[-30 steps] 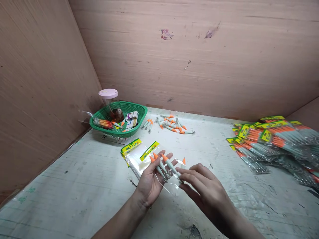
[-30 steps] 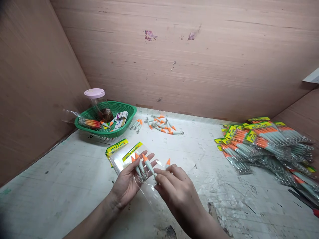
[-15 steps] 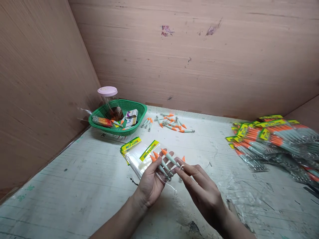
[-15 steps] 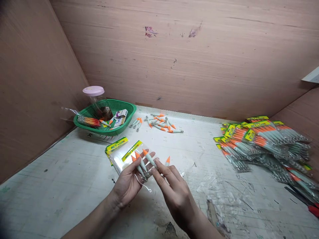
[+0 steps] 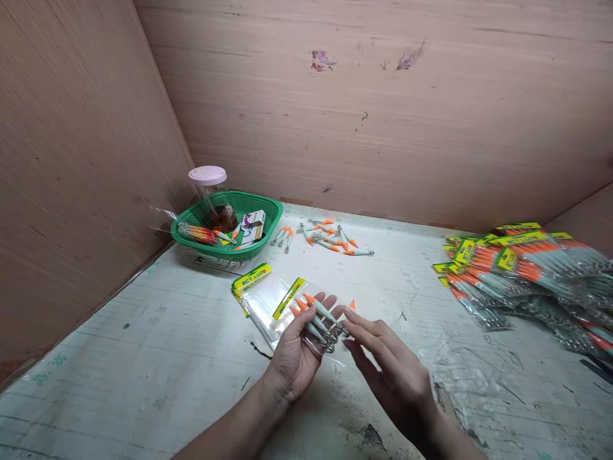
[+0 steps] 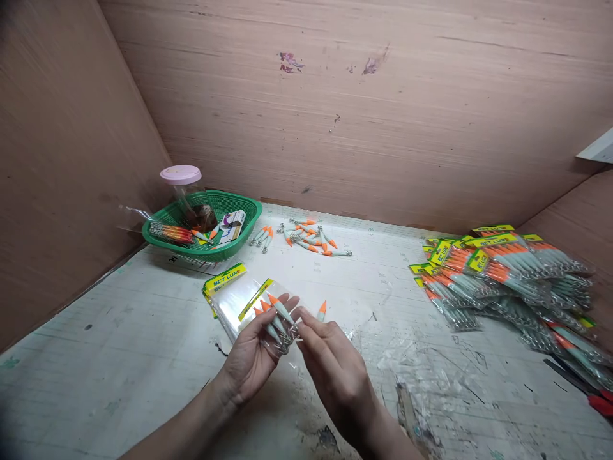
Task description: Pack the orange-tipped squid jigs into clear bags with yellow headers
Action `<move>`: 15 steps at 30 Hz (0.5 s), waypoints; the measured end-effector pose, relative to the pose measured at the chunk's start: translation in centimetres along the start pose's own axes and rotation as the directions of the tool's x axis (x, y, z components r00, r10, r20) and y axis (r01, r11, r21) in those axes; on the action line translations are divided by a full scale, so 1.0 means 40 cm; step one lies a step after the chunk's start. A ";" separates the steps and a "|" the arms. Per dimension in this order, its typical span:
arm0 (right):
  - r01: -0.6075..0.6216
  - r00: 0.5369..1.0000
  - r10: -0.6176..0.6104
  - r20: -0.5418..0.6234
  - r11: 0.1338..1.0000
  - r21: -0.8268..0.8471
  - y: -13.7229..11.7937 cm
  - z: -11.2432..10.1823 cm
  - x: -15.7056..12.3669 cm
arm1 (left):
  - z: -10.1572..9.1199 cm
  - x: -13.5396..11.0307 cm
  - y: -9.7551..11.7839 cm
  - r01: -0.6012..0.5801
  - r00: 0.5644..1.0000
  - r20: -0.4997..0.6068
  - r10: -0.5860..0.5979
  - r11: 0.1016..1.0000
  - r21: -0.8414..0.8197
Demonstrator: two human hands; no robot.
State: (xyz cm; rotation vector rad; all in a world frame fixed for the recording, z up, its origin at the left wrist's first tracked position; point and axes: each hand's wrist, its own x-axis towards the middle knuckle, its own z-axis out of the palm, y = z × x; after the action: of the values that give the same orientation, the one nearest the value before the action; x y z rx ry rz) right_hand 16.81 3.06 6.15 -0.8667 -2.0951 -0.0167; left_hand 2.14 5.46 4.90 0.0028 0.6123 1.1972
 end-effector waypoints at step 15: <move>-0.430 0.881 0.411 0.234 0.902 0.035 0.103 -0.037 -0.016 | 0.011 0.009 0.069 -0.103 0.994 0.023 0.105 0.993 -0.063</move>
State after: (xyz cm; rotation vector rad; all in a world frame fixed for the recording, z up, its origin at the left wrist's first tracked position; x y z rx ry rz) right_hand 20.52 5.38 5.49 -1.3052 -2.0456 0.4168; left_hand 0.01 6.97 5.97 -0.0017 0.5579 1.3145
